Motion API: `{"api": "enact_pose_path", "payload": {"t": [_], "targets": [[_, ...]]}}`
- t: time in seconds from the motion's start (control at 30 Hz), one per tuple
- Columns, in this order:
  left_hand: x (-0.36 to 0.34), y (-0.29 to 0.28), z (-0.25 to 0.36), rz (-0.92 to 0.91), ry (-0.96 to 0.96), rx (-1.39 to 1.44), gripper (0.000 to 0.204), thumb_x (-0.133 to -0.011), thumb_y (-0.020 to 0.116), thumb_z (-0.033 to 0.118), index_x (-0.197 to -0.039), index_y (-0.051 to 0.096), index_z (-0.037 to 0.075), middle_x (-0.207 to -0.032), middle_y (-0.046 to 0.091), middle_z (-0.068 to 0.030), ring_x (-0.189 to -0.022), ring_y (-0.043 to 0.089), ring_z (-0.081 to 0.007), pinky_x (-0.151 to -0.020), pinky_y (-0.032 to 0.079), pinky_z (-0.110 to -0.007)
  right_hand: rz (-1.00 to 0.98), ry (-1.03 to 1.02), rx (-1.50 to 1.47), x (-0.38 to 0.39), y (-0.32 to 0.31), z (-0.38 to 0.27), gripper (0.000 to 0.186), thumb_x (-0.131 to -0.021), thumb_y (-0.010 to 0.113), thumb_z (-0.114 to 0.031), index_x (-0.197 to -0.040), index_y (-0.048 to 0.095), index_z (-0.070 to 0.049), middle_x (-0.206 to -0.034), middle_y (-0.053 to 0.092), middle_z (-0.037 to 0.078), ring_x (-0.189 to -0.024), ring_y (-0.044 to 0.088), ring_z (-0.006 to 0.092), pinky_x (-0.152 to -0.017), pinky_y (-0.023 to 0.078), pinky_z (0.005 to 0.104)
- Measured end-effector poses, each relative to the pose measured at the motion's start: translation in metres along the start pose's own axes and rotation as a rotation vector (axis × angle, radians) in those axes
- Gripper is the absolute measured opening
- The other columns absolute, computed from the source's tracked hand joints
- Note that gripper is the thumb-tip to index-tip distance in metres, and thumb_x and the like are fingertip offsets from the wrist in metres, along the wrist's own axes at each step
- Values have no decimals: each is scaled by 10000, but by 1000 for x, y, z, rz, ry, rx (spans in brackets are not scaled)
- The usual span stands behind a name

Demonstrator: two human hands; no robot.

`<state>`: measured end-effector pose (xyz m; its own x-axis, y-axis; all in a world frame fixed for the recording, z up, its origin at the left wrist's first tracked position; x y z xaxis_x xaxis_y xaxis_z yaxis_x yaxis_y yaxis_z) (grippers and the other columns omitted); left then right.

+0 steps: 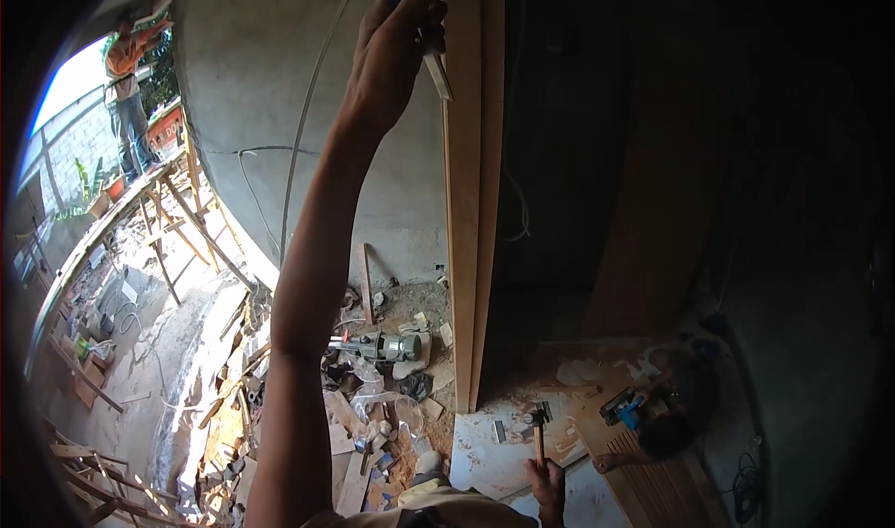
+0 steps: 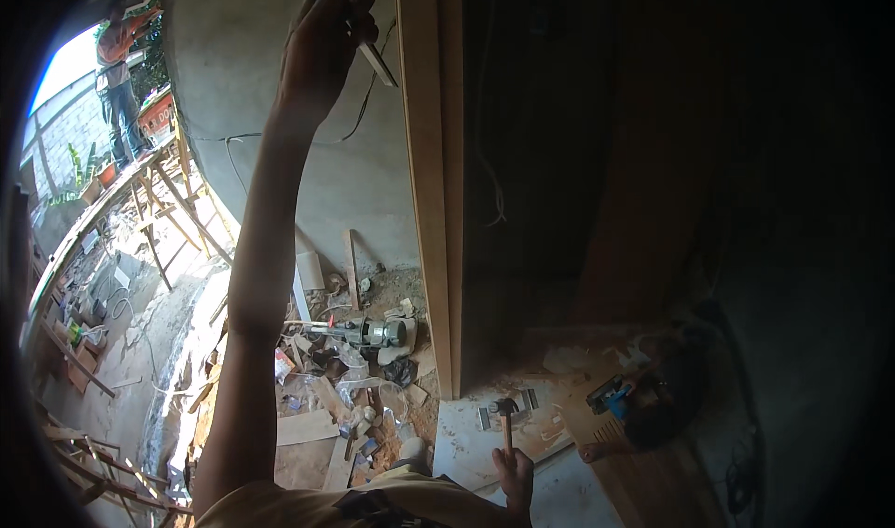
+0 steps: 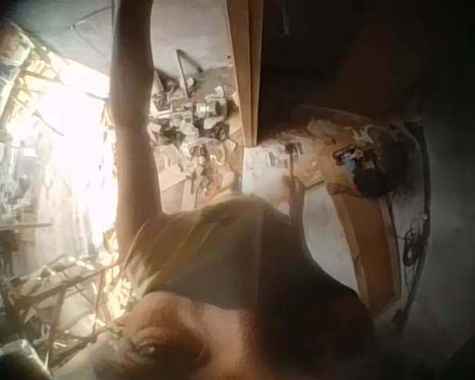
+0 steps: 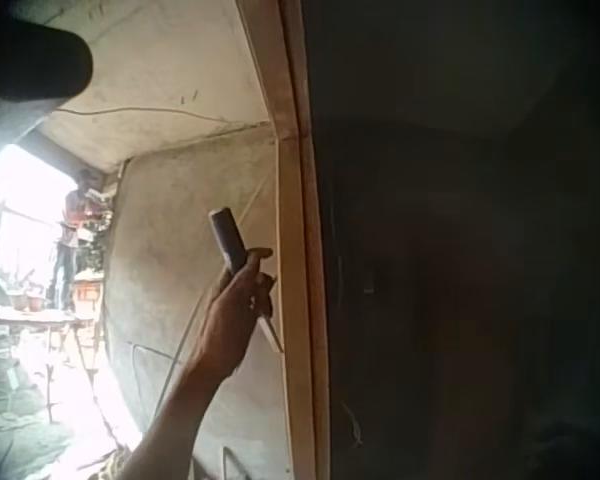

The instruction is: The person aligns a door hinge against a wooden door frame and marks its outline using a chisel. Then, the person chisels the marked section of the door frame using the chisel and a hammer.

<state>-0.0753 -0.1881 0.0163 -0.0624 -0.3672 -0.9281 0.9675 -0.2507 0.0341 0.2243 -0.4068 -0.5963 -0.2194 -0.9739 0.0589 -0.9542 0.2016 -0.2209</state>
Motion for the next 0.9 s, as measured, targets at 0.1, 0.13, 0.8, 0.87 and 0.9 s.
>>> {"api": "enact_pose_path", "payload": {"t": [0.1,0.13,0.8,0.87,0.9], "targets": [[-33,14,9,-110,-21,136,335,-1010,590,209,-1291,509,45,-830,522,9,-725,535,-128,-699,478,-292,34,-16,-11,-22,24,-12,308,-906,721,-266,-773,615,-10,-609,474,-21,-594,424,90,-546,353,301],[-39,21,17,-139,24,61,336,-1037,566,252,-1302,529,49,-812,462,44,-712,472,-76,-701,454,-255,44,-25,-22,-27,33,-15,312,-907,720,-267,-769,615,-8,-601,466,-20,-591,418,91,-545,352,303],[-69,42,-55,-367,465,-1258,90,-885,660,118,-927,684,43,-1118,672,-147,-714,698,-276,-594,532,-403,346,25,-62,10,21,102,296,-970,625,-336,-869,660,-60,-652,465,-58,-550,388,81,-493,305,285],[-43,41,-84,-407,380,-1375,95,-878,662,97,-949,700,48,-1246,642,-178,-820,716,-327,-621,554,-424,361,-60,4,14,8,109,347,-972,624,-357,-767,590,-79,-604,395,-62,-515,337,85,-473,261,298],[-32,27,-101,-443,410,-1458,87,-865,667,94,-926,695,40,-1302,609,-175,-796,715,-330,-601,560,-418,323,38,-161,16,14,84,370,-974,620,-371,-737,555,-93,-595,371,-64,-508,319,83,-468,242,300]]}}
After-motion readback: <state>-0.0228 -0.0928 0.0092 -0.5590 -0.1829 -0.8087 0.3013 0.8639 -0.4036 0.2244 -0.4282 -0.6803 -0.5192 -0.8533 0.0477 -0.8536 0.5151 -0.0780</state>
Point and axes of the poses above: each hand's wrist, its own x-axis away from the middle knuckle, its own y-axis out of the palm, z = x × y, the point moved 5 cm from there along -x, towards the middle knuckle
